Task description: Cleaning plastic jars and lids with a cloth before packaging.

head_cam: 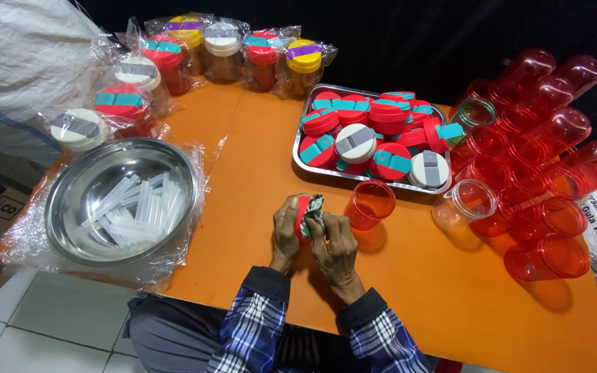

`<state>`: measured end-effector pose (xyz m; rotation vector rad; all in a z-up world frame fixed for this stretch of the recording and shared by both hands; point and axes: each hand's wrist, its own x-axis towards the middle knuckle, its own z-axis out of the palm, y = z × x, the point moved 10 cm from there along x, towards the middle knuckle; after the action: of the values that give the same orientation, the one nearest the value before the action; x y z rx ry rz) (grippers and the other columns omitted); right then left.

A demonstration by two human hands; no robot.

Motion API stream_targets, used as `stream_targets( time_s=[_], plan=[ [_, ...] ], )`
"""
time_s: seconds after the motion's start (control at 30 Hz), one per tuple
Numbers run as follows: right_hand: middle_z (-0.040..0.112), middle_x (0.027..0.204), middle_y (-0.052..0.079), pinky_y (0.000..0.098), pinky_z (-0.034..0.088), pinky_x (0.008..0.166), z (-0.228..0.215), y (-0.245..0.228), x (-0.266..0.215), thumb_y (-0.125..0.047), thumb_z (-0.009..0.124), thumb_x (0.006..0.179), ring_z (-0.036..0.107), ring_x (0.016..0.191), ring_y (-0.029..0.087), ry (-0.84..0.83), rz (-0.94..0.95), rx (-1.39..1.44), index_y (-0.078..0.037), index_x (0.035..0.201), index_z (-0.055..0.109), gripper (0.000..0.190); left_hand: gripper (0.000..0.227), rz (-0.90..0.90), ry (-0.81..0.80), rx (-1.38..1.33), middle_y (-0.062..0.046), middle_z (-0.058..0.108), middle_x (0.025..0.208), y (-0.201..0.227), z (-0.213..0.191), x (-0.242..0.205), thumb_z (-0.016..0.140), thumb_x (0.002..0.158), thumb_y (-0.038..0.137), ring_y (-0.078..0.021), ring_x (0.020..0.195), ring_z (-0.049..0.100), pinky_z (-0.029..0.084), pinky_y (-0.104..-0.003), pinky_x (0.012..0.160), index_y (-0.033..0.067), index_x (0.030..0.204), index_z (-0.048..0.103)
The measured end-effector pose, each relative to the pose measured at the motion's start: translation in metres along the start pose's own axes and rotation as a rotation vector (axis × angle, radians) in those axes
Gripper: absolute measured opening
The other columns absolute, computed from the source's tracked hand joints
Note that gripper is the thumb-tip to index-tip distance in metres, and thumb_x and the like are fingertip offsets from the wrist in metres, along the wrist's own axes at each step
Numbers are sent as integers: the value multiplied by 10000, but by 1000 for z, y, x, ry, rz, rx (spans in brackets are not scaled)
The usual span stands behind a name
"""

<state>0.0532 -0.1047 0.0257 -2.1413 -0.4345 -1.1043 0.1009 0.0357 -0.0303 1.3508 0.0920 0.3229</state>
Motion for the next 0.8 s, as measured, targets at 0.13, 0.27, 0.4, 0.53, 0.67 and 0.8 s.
stream_targets(
  time_s=[0.13,0.27,0.4,0.53,0.67,0.8],
  plan=[
    [497,733,-63,239,554,490,-11,-1,-4,-279,820,889,587,514,108,-11,-1,112,-129,990,744,196,519,11,58,-154,-97,719,791,3,-3,-1,407,1022,476,-141,769,678,563,-321,794,125,1065,787],
    [519,711,-35,242,555,464,-16,1,-8,-292,827,871,630,520,162,-129,13,127,-130,928,735,195,457,-58,118,-301,-72,685,855,-2,-2,-3,515,976,507,-148,823,655,566,-293,748,124,1073,744],
    [627,710,32,333,571,509,-35,21,-10,-343,810,883,719,661,253,-304,138,-9,-140,898,705,229,424,-197,176,-496,-124,663,797,12,3,-14,574,956,483,-243,735,714,623,-327,630,102,1108,682],
    [675,739,75,369,579,570,-69,58,-7,-355,799,888,734,711,277,-358,189,-181,-120,919,711,253,412,-153,154,-248,-78,657,1008,35,1,-18,609,958,427,-164,976,595,561,-350,895,118,1217,691],
    [670,910,83,482,611,586,-93,86,-5,-623,740,857,724,708,353,-418,278,-374,-140,1103,693,544,477,-125,69,-157,-36,655,998,-4,-2,-9,727,910,418,-106,942,584,544,-289,866,121,1262,600],
    [625,1058,130,488,616,623,-110,79,20,-693,770,767,720,831,374,-260,207,-473,-69,1274,639,814,580,-127,44,-47,-88,670,1034,-13,-2,-7,754,894,464,-137,960,596,541,-299,827,103,1277,512]
  ],
)
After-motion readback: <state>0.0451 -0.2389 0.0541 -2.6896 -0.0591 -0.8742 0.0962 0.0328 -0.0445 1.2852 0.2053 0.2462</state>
